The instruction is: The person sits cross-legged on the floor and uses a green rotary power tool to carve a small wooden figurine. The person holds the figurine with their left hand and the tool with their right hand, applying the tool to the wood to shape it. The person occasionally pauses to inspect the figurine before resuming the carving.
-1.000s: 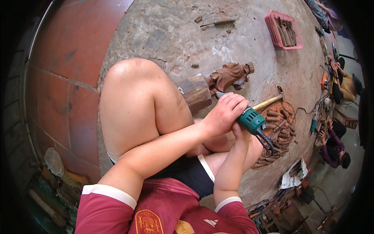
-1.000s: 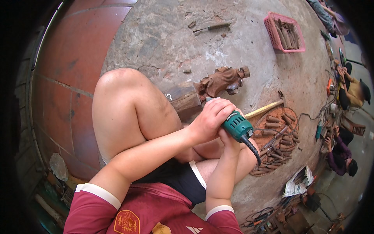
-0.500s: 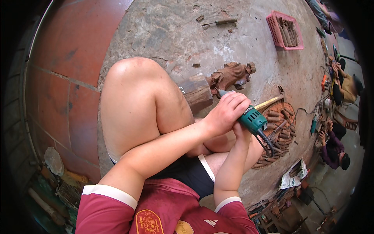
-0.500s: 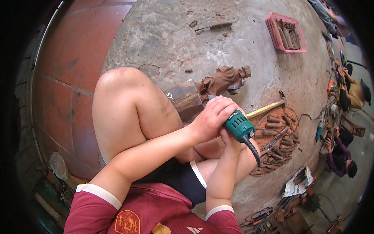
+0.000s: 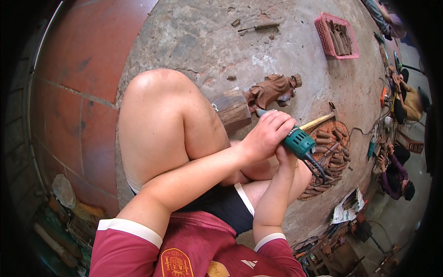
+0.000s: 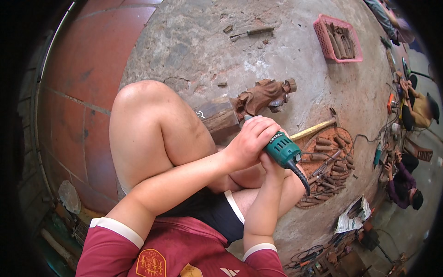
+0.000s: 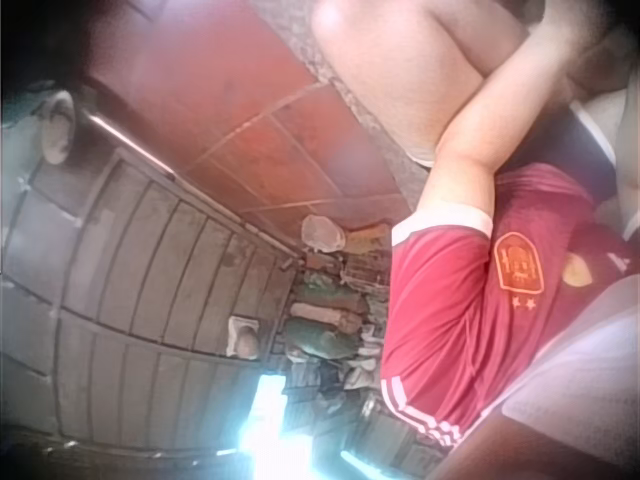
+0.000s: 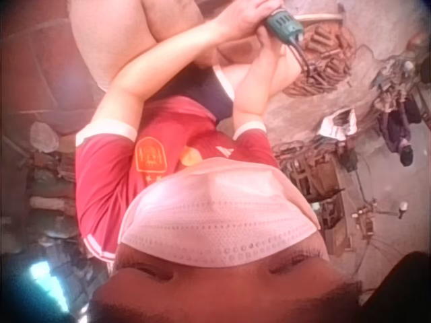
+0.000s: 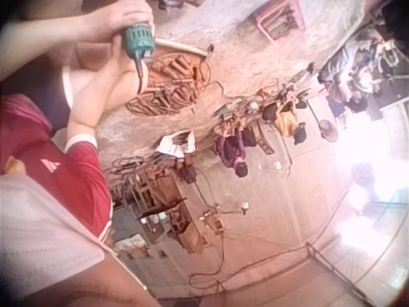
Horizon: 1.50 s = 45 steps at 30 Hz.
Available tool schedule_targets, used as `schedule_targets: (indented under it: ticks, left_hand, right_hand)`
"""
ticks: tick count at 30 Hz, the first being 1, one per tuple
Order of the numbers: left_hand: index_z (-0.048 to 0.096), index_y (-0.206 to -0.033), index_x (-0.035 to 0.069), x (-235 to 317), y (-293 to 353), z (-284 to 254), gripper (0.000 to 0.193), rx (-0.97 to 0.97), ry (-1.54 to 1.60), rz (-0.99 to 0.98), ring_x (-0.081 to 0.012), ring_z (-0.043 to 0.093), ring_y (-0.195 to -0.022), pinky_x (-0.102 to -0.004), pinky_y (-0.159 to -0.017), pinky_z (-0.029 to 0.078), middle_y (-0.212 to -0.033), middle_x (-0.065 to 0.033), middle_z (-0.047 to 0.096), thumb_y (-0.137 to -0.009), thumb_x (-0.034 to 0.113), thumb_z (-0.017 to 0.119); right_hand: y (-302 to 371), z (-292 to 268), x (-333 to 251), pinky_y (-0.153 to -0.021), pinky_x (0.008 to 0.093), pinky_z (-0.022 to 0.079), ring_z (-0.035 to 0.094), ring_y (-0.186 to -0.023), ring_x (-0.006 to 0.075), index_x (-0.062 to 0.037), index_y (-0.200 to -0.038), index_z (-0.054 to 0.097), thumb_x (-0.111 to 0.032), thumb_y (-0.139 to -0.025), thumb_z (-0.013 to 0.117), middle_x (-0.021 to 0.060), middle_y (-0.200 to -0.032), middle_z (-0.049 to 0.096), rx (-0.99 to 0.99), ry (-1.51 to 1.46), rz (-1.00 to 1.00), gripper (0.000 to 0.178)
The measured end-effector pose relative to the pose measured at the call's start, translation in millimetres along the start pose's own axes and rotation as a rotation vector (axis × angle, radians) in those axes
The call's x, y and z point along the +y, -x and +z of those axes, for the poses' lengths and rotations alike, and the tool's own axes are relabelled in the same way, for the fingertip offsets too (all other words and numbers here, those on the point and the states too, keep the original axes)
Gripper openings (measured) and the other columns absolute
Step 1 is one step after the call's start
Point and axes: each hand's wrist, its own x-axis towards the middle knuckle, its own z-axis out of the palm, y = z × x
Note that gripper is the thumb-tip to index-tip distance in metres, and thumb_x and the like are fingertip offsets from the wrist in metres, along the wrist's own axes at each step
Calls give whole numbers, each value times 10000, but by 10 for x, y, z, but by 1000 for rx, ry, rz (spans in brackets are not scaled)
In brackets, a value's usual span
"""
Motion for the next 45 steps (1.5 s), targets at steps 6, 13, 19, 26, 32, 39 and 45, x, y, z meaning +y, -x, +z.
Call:
schedule_targets:
  ticks: [6, 13, 19, 26, 32, 39, 45]
  left_hand:
    - [566, -1253, 29, -3, -2, -7, 488, -7, 4, 10, -359, 588, -1178, -506, -1058, 440, -1210, -158, 607, -785, 79, 694]
    - [557, -1267, 29, 4, -17, -15, 497, -6, 10, -4, -358, 587, -1179, -509, -1059, 440, -1216, -157, 602, -789, 71, 689]
    - [558, -1267, 29, -14, 17, 17, 499, -14, -11, 13, -360, 586, -1179, -508, -1062, 437, -1214, -157, 603, -788, 67, 692]
    - [560, -1265, 32, 5, -5, -13, 479, -5, 2, -7, -358, 588, -1176, -508, -1062, 438, -1218, -156, 604, -802, 65, 677]
    - [560, -1267, 34, -4, 3, 1, 491, -20, -8, -2, -362, 586, -1183, -507, -1065, 437, -1219, -158, 605, -794, 68, 688]
    - [560, -1267, 37, 2, -8, -22, 493, -13, -2, 1, -359, 586, -1185, -507, -1066, 435, -1223, -157, 604, -793, 70, 691]
    - [560, -1268, 39, 13, -2, -19, 492, -21, 2, -16, -359, 584, -1188, -510, -1066, 436, -1228, -154, 603, -796, 75, 692]
  right_hand:
    - [8, 38, -51, -1106, 403, 420, 522, -1271, 209, -68, -1389, 464, -233, -729, 890, 81, -1349, 549, -30, -104, -33, 803]
    - [-27, 30, -27, -1092, 409, 430, 534, -1248, 215, -78, -1365, 470, -231, -708, 908, 85, -1311, 560, 0, 24, 4, 804]
    - [-5, 1, 55, -1088, 403, 434, 537, -1240, 213, -74, -1357, 471, -166, -717, 883, 89, -1297, 567, 25, 74, 10, 767]
    - [-22, 70, -77, -1098, 410, 426, 529, -1251, 217, -73, -1354, 471, -205, -712, 889, 82, -1313, 557, -7, -35, -9, 778]
    - [-20, 1, 40, -1107, 418, 419, 525, -1256, 215, -81, -1365, 466, -219, -685, 903, 81, -1322, 551, -16, -49, -2, 820]
    - [-11, 36, -24, -1110, 419, 417, 520, -1266, 221, -82, -1378, 451, -211, -681, 902, 81, -1333, 543, -6, -23, 17, 840]
    - [-43, -5, -4, -1099, 412, 426, 528, -1257, 217, -78, -1361, 467, -199, -694, 897, 84, -1324, 555, -49, 8, -10, 803]
